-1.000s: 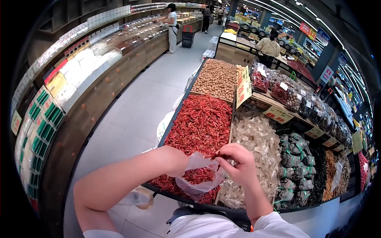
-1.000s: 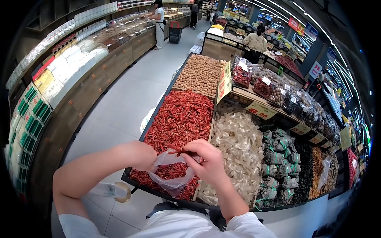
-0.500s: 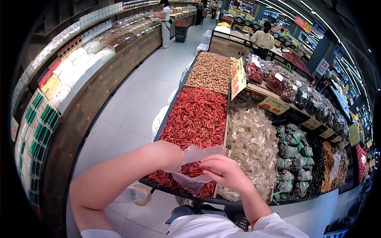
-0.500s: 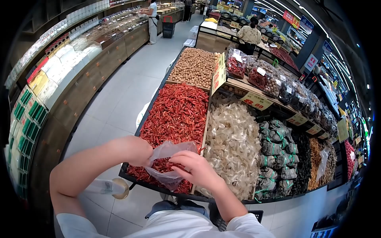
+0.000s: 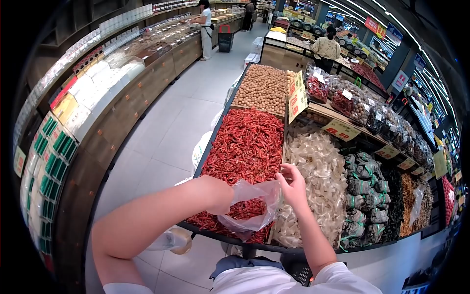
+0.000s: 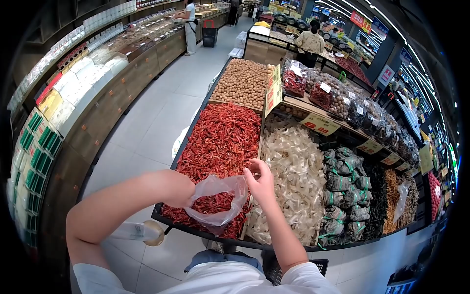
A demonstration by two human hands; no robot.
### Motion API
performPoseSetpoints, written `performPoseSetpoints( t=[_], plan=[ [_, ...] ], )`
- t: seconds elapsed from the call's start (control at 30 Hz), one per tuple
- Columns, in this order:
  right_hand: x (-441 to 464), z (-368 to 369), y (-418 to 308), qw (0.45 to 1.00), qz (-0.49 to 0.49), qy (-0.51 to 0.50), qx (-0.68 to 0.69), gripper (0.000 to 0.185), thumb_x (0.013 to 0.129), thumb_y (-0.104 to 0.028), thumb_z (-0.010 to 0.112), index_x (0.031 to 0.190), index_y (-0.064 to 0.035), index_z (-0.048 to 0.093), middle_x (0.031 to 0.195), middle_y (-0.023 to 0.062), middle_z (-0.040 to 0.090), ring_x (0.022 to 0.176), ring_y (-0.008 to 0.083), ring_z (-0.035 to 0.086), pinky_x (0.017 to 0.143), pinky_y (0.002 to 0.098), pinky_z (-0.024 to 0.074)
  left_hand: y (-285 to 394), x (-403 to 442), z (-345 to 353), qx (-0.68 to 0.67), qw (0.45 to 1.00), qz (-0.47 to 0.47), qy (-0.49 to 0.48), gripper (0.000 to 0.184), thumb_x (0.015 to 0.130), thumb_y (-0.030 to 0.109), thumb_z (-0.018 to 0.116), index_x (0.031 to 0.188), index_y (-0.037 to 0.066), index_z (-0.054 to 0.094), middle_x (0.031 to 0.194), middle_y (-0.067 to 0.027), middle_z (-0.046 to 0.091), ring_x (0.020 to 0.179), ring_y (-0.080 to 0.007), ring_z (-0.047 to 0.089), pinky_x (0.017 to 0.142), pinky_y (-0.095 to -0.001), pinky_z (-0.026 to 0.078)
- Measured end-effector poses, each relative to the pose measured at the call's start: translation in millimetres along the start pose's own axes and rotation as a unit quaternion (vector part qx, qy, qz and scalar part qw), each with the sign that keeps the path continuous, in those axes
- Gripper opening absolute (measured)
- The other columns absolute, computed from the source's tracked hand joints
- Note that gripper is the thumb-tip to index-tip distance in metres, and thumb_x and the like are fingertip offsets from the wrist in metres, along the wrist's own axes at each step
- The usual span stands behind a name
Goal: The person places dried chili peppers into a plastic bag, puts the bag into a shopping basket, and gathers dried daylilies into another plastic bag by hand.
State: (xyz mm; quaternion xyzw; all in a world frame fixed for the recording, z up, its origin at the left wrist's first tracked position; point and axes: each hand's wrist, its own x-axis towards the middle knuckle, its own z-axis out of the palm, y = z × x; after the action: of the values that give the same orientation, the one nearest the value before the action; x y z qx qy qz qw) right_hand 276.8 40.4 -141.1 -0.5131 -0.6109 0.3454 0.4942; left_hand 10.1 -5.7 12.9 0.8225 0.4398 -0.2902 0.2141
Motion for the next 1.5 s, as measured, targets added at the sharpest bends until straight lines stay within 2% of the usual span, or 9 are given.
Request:
performPoseSetpoints(
  t=[0.1,0.2,0.23,0.63,0.77,0.93,1.27,1.4,1.5],
  plan=[
    [20.8,23.2,38.7,0.989,0.018,-0.077,-0.126,0.053,0.086,-0.021,0.079,0.13,-0.0023,0.057,0.118,0.0205,0.063,0.105,0.0323,0.066,0.09,0.0407,0.0541,-0.5,1.4,2.0,0.002,1.0,0.006,0.003,0.034,0.09,0.026,0.055,0.099,0.0,0.074,0.096,-0.0184,0.073,0.09,-0.0362,0.071,0.081,-0.0472,0.057],
    [38.6,47.0,62.2,0.951,-0.061,-0.13,-0.273,0.059,0.086,-0.023,0.078,0.136,-0.0036,0.053,0.124,0.0235,0.06,0.112,0.0358,0.063,0.096,0.0419,0.0514,1.9,-2.6,-0.8,-0.001,1.0,0.005,0.002,0.032,0.089,0.024,0.055,0.098,0.0,0.074,0.096,-0.018,0.074,0.09,-0.0363,0.072,0.081,-0.0471,0.057],
    [47.3,55.4,64.1,0.946,0.009,-0.183,-0.268,0.063,0.087,-0.024,0.076,0.141,-0.0037,0.049,0.129,0.0264,0.056,0.116,0.0403,0.06,0.099,0.0426,0.0498,2.8,-4.1,-2.1,-0.003,1.0,0.002,-0.001,0.031,0.089,0.022,0.056,0.098,0.0,0.074,0.096,-0.0179,0.074,0.089,-0.0363,0.072,0.081,-0.047,0.057],
    [75.0,133.1,126.5,0.888,0.003,-0.238,-0.394,0.066,0.082,-0.027,0.08,0.138,-0.0056,0.052,0.125,0.0265,0.056,0.11,0.0443,0.062,0.093,0.0491,0.0535,-0.1,-8.1,-1.8,-0.016,1.0,0.007,0.02,0.03,0.088,0.02,0.055,0.096,-0.002,0.074,0.095,-0.0198,0.073,0.088,-0.0362,0.072,0.08,-0.0464,0.057],
    [71.2,137.7,133.8,0.899,-0.003,-0.197,-0.391,0.049,0.081,-0.021,0.08,0.122,-0.0045,0.06,0.12,0.0255,0.057,0.101,0.0443,0.064,0.09,0.0488,0.054,-2.1,-3.3,-1.8,-0.016,1.0,0.006,0.013,0.031,0.089,0.021,0.055,0.095,-0.002,0.074,0.092,-0.0199,0.073,0.086,-0.0368,0.072,0.079,-0.0463,0.058],
    [76.2,134.1,169.3,0.938,-0.104,-0.169,-0.285,0.017,0.077,-0.007,0.075,0.089,0.0,0.066,0.091,0.0222,0.063,0.092,0.0405,0.064,0.083,0.0481,0.0522,-5.9,0.9,2.4,-0.017,1.0,0.009,0.013,0.032,0.089,0.024,0.056,0.094,-0.002,0.074,0.092,-0.0201,0.073,0.086,-0.0369,0.072,0.078,-0.0462,0.058],
    [66.7,79.8,109.0,0.987,-0.027,-0.058,-0.149,0.016,0.078,-0.008,0.079,0.089,0.0007,0.07,0.09,0.0169,0.068,0.087,0.0339,0.067,0.08,0.0399,0.0533,-8.9,5.4,2.7,-0.023,1.0,-0.01,-0.003,0.034,0.091,0.028,0.056,0.096,0.0,0.074,0.092,-0.0179,0.073,0.087,-0.0353,0.072,0.078,-0.0459,0.058],
    [54.3,46.6,34.3,0.999,-0.01,-0.033,-0.011,0.009,0.085,-0.002,0.076,0.09,0.0028,0.069,0.089,0.0077,0.066,0.076,0.014,0.067,0.07,0.0279,0.0535,-12.5,10.9,8.0,-0.018,1.0,-0.006,-0.006,0.034,0.091,0.029,0.056,0.097,0.001,0.073,0.093,-0.0176,0.073,0.088,-0.0351,0.072,0.078,-0.0463,0.057],
    [39.2,19.4,-33.2,0.991,-0.014,-0.018,0.133,0.009,0.088,0.004,0.073,0.095,0.002,0.066,0.088,0.0047,0.068,0.079,0.0089,0.066,0.07,0.0221,0.0539,-13.7,11.9,8.8,-0.024,1.0,-0.002,-0.014,0.033,0.091,0.03,0.056,0.097,0.003,0.073,0.092,-0.0171,0.073,0.088,-0.0349,0.071,0.08,-0.0465,0.057]
  ],
)
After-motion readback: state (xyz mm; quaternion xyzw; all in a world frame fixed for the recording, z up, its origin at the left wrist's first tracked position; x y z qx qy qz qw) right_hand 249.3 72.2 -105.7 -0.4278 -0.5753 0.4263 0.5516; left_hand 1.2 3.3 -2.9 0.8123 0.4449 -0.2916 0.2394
